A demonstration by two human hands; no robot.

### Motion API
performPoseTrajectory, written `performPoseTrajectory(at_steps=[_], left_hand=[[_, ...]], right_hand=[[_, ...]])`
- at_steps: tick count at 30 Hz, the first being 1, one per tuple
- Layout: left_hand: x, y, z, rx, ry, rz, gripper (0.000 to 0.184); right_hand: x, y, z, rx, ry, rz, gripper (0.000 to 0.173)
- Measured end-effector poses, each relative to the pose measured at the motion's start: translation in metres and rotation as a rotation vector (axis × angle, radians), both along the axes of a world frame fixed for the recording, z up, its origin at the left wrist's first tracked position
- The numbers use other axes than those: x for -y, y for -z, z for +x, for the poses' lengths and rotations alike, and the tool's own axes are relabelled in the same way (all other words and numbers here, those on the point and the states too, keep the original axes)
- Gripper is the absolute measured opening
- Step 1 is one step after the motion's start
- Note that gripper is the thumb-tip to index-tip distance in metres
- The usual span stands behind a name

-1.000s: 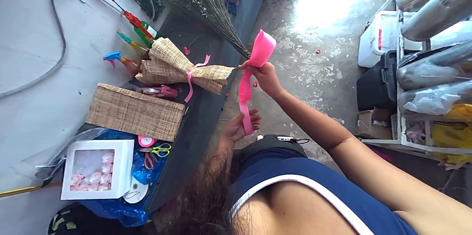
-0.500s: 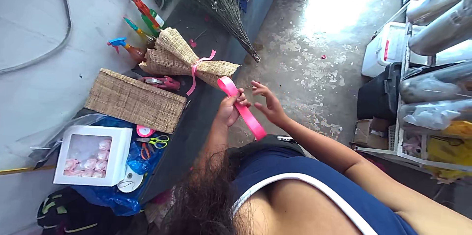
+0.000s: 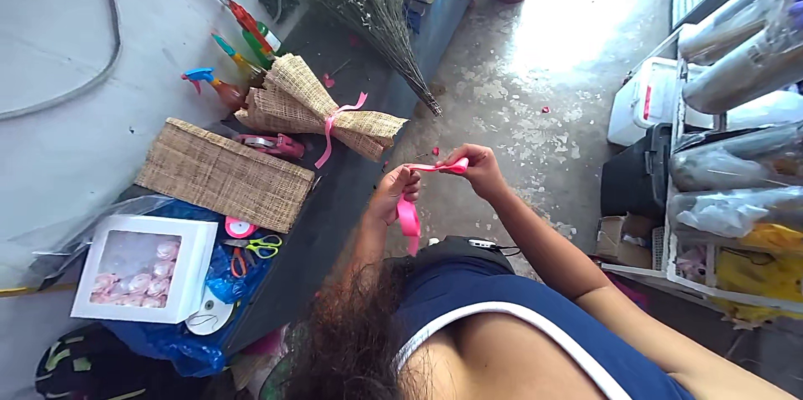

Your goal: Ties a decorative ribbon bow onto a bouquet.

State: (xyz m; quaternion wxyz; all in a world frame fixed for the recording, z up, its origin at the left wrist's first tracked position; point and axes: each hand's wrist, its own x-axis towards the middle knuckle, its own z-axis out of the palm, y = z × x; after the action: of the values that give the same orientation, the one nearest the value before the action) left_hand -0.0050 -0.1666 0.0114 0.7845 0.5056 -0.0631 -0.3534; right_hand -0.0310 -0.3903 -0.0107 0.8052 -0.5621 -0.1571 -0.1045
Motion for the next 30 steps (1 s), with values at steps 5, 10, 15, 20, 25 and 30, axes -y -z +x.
performPoseTrajectory(at_steps=[5,10,15,20,25,30], left_hand=[[0.010,0.003,-0.010,0.060,-0.283,-0.029,0.019],[0.010,0.024,-0.015,0.225,-0.230,0.230,0.029],[0.002,0.025,-0.015,0.192,-0.159,0.157,0.027],[0.000,0.006,-0.007,0.031,-0.399,0.101,0.042],[0.004,-0.008,-0.013,-0.039,-0.499,-0.193,0.050],[0.000,-0.009,-0.020,-0.051,-0.489,-0.340,0.050]], right_hand=[[-0.030,0.010,-0.018,0.043,0.039,0.009,0.017],[-0.033,0.014,-0.019,0.001,0.115,0.050,0.018],[-0.024,0.003,-0.011,0.007,0.097,0.052,0.020],[-0.044,0.002,-0.007,0.166,0.022,-0.139,0.016],[-0.066,0.019,-0.009,0.324,0.082,-0.331,0.010],[-0.066,0.029,-0.013,0.441,0.095,-0.520,0.012]])
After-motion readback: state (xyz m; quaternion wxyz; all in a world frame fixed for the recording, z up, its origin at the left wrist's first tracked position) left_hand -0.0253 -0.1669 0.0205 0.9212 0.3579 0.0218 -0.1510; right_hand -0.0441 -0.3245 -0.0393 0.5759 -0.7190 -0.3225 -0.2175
